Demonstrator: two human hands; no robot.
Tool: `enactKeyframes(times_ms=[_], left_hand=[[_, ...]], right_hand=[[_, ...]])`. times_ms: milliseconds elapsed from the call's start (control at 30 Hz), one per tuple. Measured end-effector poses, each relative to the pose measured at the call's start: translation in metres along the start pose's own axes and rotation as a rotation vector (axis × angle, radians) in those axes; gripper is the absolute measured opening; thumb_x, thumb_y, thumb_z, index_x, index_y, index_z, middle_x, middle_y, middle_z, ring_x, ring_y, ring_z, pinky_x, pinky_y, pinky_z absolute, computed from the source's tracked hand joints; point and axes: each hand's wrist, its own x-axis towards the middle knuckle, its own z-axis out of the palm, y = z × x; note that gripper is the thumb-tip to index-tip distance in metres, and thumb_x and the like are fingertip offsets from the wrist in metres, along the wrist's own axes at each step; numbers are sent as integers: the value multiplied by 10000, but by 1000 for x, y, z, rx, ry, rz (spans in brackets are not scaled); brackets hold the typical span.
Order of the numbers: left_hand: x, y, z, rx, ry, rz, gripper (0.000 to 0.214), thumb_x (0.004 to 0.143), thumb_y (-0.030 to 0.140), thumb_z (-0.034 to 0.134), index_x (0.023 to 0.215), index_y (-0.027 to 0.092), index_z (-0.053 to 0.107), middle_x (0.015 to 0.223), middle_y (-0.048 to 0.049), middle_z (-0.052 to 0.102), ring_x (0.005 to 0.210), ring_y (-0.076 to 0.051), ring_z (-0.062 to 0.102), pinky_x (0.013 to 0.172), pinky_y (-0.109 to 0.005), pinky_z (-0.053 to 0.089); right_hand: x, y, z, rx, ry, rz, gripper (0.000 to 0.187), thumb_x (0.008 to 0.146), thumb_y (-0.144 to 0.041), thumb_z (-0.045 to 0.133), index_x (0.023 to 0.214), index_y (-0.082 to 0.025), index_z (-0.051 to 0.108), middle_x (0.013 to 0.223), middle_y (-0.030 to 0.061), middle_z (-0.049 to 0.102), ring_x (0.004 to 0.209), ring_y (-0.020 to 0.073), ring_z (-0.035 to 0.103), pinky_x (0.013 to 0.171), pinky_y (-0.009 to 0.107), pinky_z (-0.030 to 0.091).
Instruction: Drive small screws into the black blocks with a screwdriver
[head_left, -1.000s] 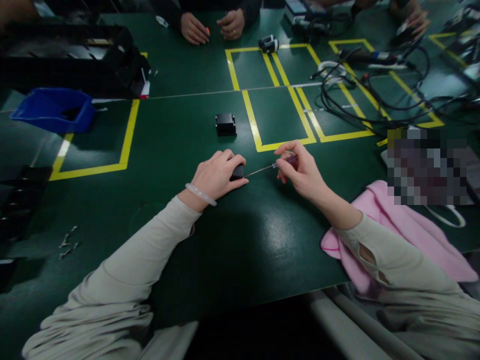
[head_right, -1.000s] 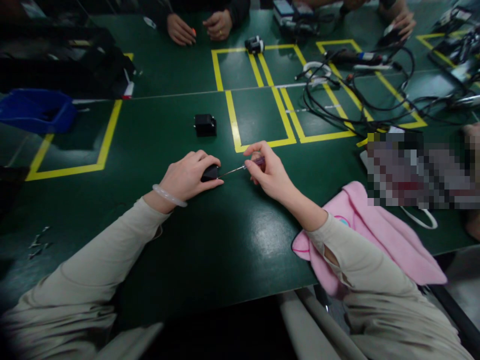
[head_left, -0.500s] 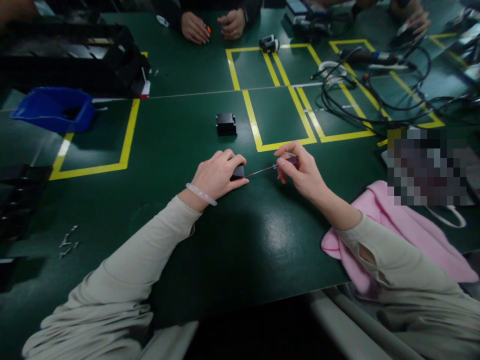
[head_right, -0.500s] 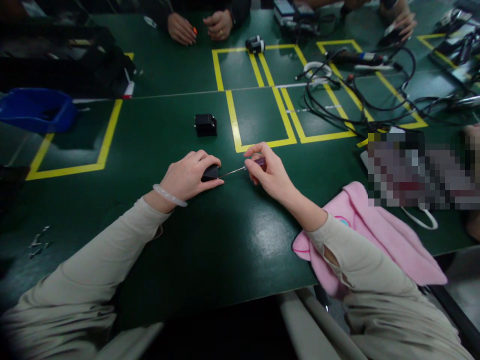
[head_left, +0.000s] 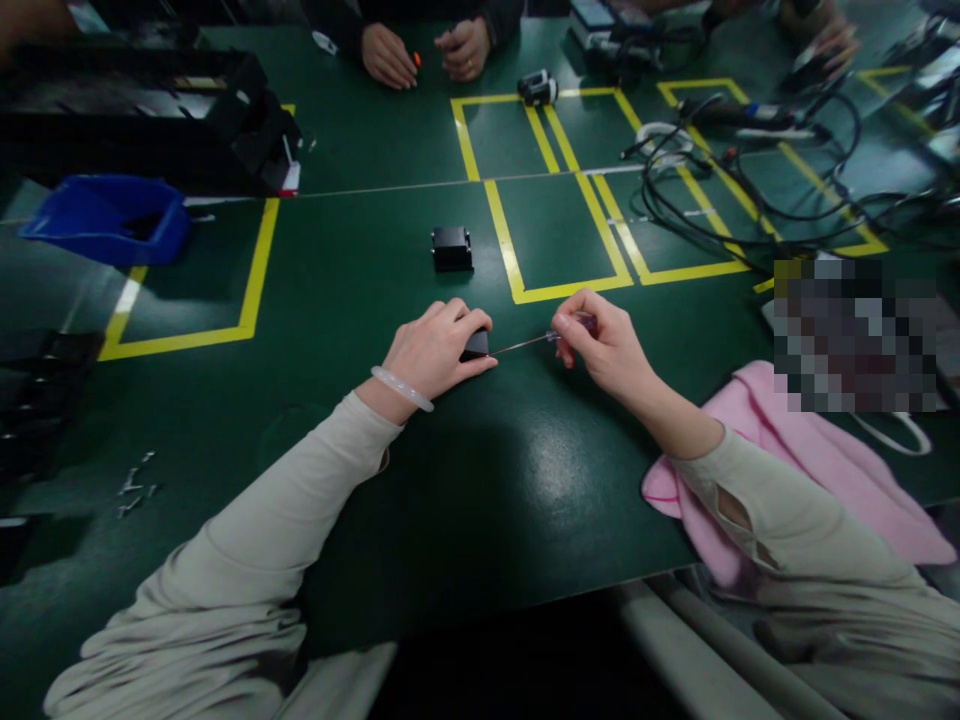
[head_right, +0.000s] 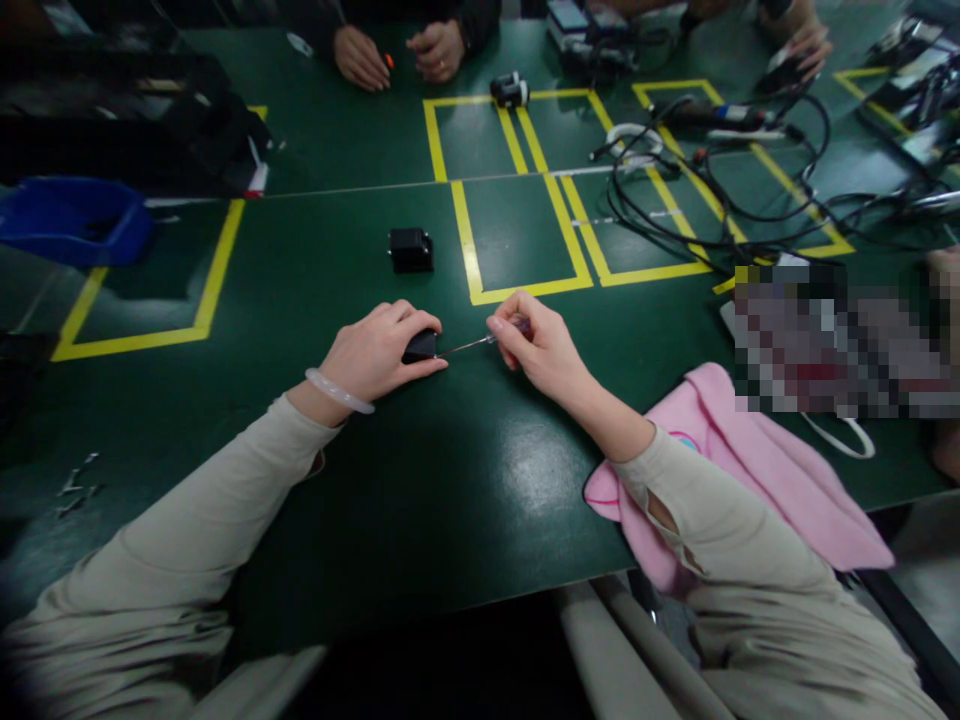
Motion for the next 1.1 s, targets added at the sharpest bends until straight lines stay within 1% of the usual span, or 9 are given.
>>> enactKeyframes(times_ms=[67, 233, 367, 433, 500, 600, 767, 933, 1100], left_hand=[[0, 0, 0, 2, 2, 1, 387, 898, 508, 653, 1174, 246, 585, 1136, -64, 604, 1038, -242, 580, 644, -297, 453], [1, 1, 0, 5, -9, -5, 388, 901, 509, 648, 1179, 246, 583, 1143, -64, 602, 1038, -241, 577, 662, -305, 462], [0, 1, -1, -1, -18, -11, 394, 900, 507, 651, 1184, 244, 582, 1153, -69, 600, 1047, -242, 572, 665, -300, 464], [0, 0, -1, -1, -18, -9, 388, 903, 501, 649, 1184, 242, 581, 1151, -71, 600, 1049, -242, 571, 666, -295, 461], [0, 0, -1, 0, -16, -7, 381, 906, 499, 646, 1179, 241, 582, 1144, -69, 599, 1045, -240, 572, 671, -293, 462], [1, 0, 0, -3, -14, -14, 386, 902, 503, 650, 1179, 244, 584, 1140, -64, 596, 1046, -239, 572, 673, -292, 464], [1, 0, 1, 2, -8, -12, 393, 894, 506, 660, 1175, 241, 587, 1139, -62, 598, 1037, -239, 577, 652, -291, 457], [0, 0, 0, 4, -3, -8, 394, 893, 506, 662, 1175, 241, 587, 1141, -61, 600, 1035, -238, 578, 650, -296, 455], [0, 1, 0, -4, -11, -13, 393, 897, 502, 660, 1180, 239, 585, 1146, -63, 600, 1041, -236, 575, 656, -290, 453]], right_hand=[[0, 1, 0, 1, 13, -1, 310, 926, -495, 642, 837, -230, 506, 520, -88, 501, 416, 75, 483, 438, 236, 384], [0, 2, 1, 37, 37, 14, 303, 882, -467, 706, 948, -241, 515, 692, -67, 560, 462, 69, 529, 438, 234, 416], [0, -1, 1, 31, 21, 24, 305, 860, -445, 737, 865, -225, 527, 618, -65, 586, 449, 74, 525, 435, 228, 415], [0, -1, 2, 54, 25, 15, 295, 898, -460, 689, 840, -216, 533, 582, -61, 578, 446, 76, 523, 443, 231, 416], [0, 0, 3, 92, 28, 5, 295, 955, -477, 601, 838, -212, 543, 522, -77, 510, 418, 77, 488, 444, 238, 414], [1, 2, 3, 122, 35, 7, 276, 985, -479, 542, 903, -216, 548, 474, -111, 402, 381, 83, 431, 440, 249, 416], [1, 1, 1, 74, 37, 1, 252, 939, -459, 620, 1022, -243, 520, 596, -97, 484, 448, 88, 502, 479, 254, 439], [2, 1, -2, -7, 34, 46, 295, 972, -502, 548, 910, -213, 549, 547, -71, 527, 454, 90, 504, 474, 245, 413], [2, 3, -2, -92, 62, 97, 351, 956, -544, 556, 837, -214, 546, 453, -95, 438, 363, 84, 447, 398, 244, 333]])
